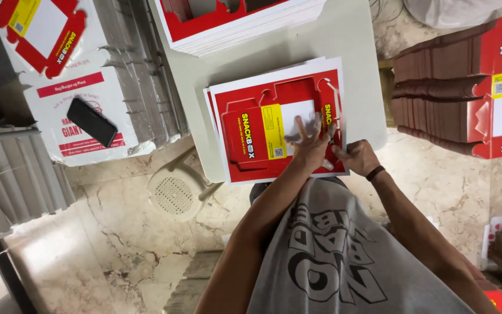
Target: Removing center cutouts from cardboard box templates and stacking the prepared frames on a workbench.
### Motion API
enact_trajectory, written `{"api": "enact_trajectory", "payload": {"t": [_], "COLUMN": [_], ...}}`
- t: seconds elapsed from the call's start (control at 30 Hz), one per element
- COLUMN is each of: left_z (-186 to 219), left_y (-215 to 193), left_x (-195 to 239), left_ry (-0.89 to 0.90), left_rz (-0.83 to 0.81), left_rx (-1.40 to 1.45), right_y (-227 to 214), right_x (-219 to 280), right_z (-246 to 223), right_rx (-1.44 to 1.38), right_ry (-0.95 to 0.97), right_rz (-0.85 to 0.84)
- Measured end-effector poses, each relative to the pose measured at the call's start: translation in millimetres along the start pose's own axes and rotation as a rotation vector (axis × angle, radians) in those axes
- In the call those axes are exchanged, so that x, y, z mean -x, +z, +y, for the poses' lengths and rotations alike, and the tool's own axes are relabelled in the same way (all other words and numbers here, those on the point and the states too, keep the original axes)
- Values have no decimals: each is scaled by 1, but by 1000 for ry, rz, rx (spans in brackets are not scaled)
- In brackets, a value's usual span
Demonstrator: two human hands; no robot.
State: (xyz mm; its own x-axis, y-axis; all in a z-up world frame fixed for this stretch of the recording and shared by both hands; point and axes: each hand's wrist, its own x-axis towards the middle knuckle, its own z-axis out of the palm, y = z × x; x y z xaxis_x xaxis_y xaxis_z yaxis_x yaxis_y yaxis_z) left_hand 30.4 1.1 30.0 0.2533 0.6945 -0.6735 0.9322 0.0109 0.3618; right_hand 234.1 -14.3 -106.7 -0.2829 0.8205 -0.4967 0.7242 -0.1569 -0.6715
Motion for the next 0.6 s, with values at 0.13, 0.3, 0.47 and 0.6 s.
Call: {"api": "enact_trajectory", "payload": {"t": [0.13, 0.3, 0.47, 0.6], "left_z": [-11, 6, 7, 1], "left_y": [25, 21, 37, 20], "left_x": [-20, -16, -26, -17], "left_ry": [-14, -104, -148, -75], "left_rz": [-30, 21, 34, 50], "left_rx": [5, -76, -118, -9], "right_y": [-30, -22, -3, -32], "right_x": [-11, -1, 1, 5], "right_z": [-43, -49, 0, -58], "right_rx": [-252, 88, -286, -548], "right_ry": [282, 130, 266, 504], "right_rz": [-270, -234, -178, -226]}}
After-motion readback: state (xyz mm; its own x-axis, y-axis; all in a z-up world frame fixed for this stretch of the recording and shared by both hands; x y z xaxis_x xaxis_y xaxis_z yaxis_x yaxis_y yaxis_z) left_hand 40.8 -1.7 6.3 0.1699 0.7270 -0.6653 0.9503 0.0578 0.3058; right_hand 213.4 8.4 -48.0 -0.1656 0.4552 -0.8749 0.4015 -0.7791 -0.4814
